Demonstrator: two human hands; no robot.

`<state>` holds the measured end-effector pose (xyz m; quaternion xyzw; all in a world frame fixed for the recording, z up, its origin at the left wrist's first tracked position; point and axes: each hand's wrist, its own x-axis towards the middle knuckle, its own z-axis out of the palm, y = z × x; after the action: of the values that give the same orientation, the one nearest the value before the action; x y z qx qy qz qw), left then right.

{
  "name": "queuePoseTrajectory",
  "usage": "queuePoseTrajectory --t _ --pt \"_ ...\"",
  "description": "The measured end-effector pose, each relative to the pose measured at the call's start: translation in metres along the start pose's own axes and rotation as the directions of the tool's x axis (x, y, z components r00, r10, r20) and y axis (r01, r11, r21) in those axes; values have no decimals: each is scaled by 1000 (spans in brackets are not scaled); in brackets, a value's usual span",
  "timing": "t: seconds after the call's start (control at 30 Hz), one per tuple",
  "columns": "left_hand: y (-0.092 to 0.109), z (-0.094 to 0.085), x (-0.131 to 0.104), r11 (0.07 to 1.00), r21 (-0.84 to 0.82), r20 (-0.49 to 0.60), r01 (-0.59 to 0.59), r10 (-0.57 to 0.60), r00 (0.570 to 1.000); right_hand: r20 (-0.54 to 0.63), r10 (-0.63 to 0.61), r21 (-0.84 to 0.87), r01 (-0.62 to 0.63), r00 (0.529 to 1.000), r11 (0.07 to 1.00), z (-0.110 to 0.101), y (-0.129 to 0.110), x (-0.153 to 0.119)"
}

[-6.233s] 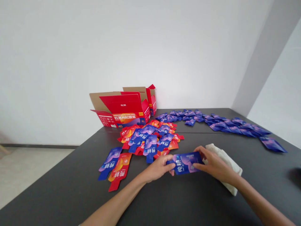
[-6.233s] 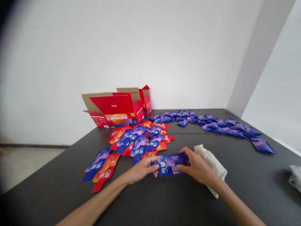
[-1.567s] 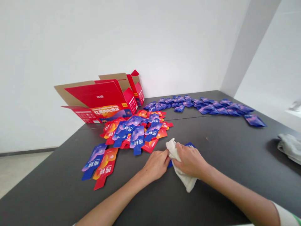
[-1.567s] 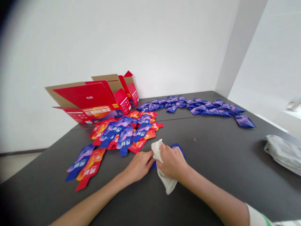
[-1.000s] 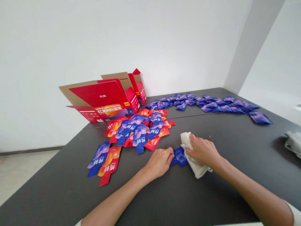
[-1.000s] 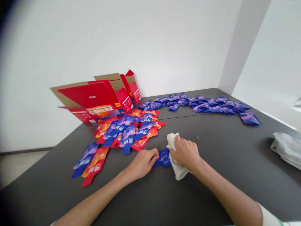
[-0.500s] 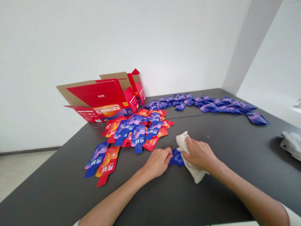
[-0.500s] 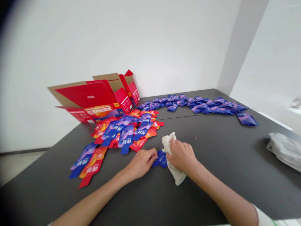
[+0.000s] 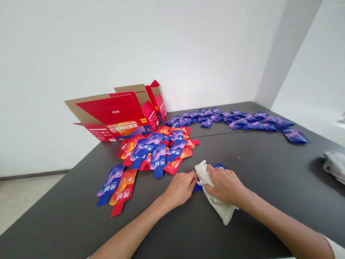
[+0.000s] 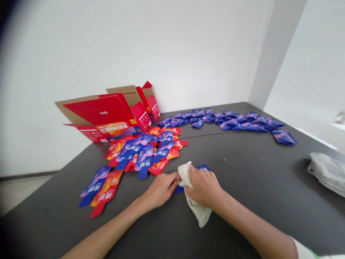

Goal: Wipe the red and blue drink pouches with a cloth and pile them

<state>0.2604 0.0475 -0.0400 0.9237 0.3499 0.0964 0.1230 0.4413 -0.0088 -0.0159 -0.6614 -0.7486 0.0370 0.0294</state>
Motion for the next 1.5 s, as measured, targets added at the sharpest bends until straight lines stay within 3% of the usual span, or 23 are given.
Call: queuePoseTrajectory --t 0.13,0.3,0.47,0.5,0.67,0.83,0.87,0.97,1.03,1.17,1.37,1.5 --pt "1 0 0 1000 21 -10 -14 14 1000 -11 203 -29 -203 979 979 -2 4 1" --pt "1 0 0 1000 24 -15 -16 16 1000 1 -37 -14 38 999 999 1 0 -1" --pt "2 -2 -1 999 27 -6 -19 19 1000 12 203 -31 -202 979 979 -1 10 3" --pt "2 -1 -1 999 28 -6 -16 16 1000 6 197 -37 -196 980 980 -2 10 3" --pt "0 1 -1 1000 12 -12 -14 14 1000 36 -60 -11 60 998 998 0 1 -2" --pt "2 -1 0 999 32 -7 -15 15 1000 26 195 -23 -195 980 981 -2 9 2" --pt "2 -1 0 999 38 -4 -12 13 1000 19 181 -22 -180 983 983 -1 9 2" --pt "2 0 1 999 40 1 -10 10 1000 19 -34 11 34 999 999 1 3 -1" --pt "2 0 1 999 34 -3 -12 12 1000 27 -82 28 81 996 996 3 0 -2" --pt "2 0 0 999 40 -3 -14 14 1000 27 124 -2 -124 992 992 1 4 0" --pt "3 -2 1 1000 21 6 3 -3 1000 59 -33 16 32 998 999 -2 3 1" --pt "3 -3 1 1000 25 4 -10 10 1000 39 167 -7 -167 985 986 -2 8 6"
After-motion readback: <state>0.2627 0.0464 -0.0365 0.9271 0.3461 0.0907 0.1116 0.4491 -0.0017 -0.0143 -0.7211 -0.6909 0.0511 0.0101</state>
